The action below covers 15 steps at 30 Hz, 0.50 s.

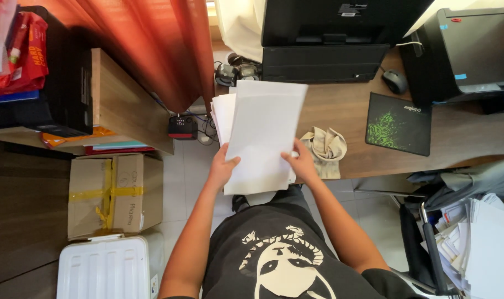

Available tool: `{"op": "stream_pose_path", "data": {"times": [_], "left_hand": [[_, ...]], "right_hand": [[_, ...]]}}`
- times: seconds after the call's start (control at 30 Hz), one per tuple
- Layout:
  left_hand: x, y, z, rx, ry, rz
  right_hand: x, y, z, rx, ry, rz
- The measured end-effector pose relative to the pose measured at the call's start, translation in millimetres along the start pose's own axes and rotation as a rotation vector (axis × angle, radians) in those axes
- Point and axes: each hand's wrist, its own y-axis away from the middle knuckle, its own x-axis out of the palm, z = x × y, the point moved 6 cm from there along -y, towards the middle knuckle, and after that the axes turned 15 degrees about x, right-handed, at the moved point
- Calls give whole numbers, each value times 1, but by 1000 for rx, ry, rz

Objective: The person sorts a stack of white papers on a desk, separating them into smaller piles. They then carry a portion of the papers to a white cooler on the floor and place them inside. The person repeats this process, moving between the desk and the cooler to organize the documents.

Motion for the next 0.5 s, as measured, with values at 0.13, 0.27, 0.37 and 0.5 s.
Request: {"op": "stream_pose_path", "data": {"times": [0.13, 0.27, 0.37, 0.5], "left_hand": [[-2, -16, -54, -102, 316, 140], [-1, -24, -91, 100, 130, 86], [1, -13, -103, 242, 61, -57], [4, 4, -88, 348, 102, -177]], "right_hand": [[0, -13, 21, 398, -522, 368], [-14, -10, 65, 92, -710, 256], [-22, 4, 85, -72, -700, 61], [-9, 13, 66, -105, -756, -41]]}}
